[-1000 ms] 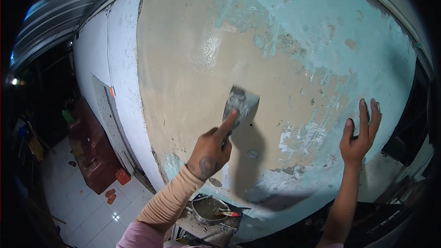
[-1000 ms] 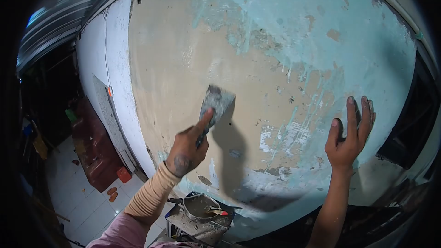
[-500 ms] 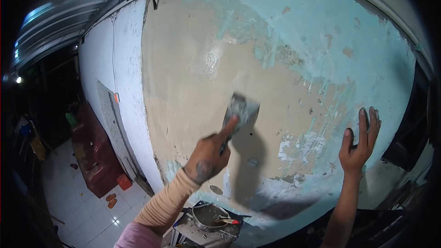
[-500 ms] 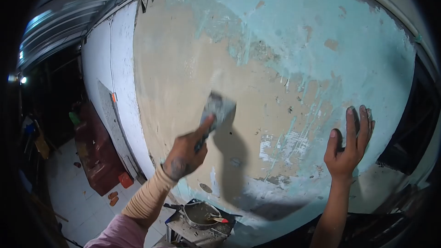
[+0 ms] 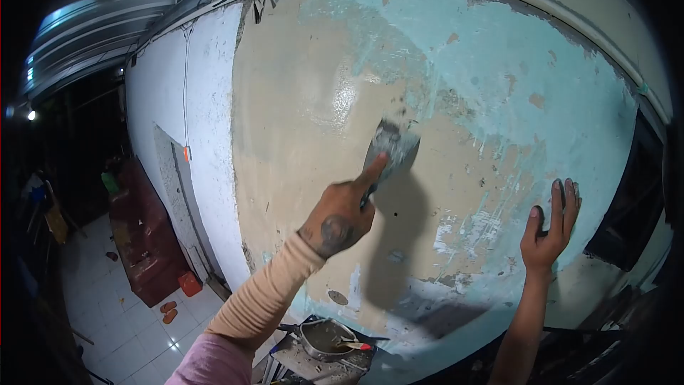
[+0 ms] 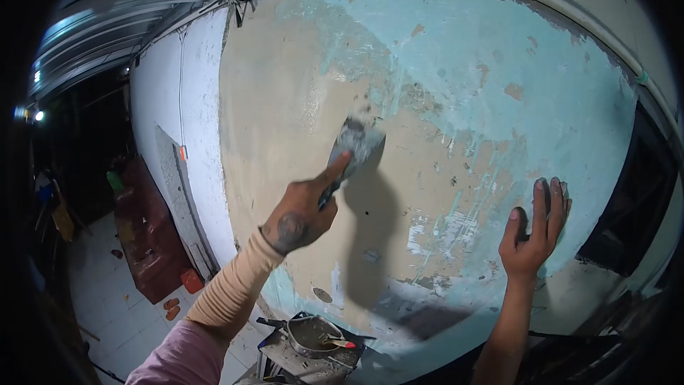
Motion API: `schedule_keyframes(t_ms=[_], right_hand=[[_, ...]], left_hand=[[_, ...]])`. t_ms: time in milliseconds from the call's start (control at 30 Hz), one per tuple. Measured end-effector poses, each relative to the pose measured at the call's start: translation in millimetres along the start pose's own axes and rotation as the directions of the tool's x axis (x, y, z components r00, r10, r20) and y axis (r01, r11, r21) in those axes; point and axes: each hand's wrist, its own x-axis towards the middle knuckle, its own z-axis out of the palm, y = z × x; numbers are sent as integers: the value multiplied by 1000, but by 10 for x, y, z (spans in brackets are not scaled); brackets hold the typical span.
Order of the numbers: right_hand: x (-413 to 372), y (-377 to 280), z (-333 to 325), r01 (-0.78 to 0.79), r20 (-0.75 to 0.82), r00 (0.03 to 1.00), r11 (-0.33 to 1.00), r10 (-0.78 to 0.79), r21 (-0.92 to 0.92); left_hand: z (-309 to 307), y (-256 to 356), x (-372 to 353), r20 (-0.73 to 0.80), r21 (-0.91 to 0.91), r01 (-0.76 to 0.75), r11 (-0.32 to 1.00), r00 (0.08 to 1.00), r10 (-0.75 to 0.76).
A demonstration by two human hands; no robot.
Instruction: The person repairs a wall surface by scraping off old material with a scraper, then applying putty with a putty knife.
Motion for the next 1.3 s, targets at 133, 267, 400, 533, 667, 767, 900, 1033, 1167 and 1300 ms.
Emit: schedule_keyframes(t_ms=[133,267,400,533,667,767,900,1033,1167,1300], right_hand=[[-39,47,-14,26,-4,1000,1000,-26,3],[-38,-10,-70,-4,26,1000,1000,4,12],[-99,-204,-71,-66,10,998,993,65,102],[-439,-574,-64,-124,59,992,971,114,204],[-817,-886,41,-150,133,983,972,127,180],[-900,-1007,208,-154,66,987,981,147,117],[-790,-1247,331,-227,42,974,959,223,168],[-862,-1419,408,-250,40,968,948,247,199],[-991,-1470,466,-224,33,975,953,222,203],[-1011,-1495,531,-236,7,971,959,238,155]], left_hand=[[111,-92,-340,76,14,102,995,992,-102],[-22,-75,-325,89,70,66,995,993,-72],[-117,-128,-317,74,88,45,995,996,-52],[-228,-314,-294,75,127,37,991,996,-47],[-462,-349,-163,173,215,-17,976,985,-21],[-563,-396,-70,219,263,-87,961,975,28],[-548,-455,-111,212,299,-82,951,977,18],[-630,-614,-101,211,349,-134,927,975,61],[-816,-767,146,318,494,-312,812,934,165],[-695,-569,546,307,360,-490,794,866,395]])
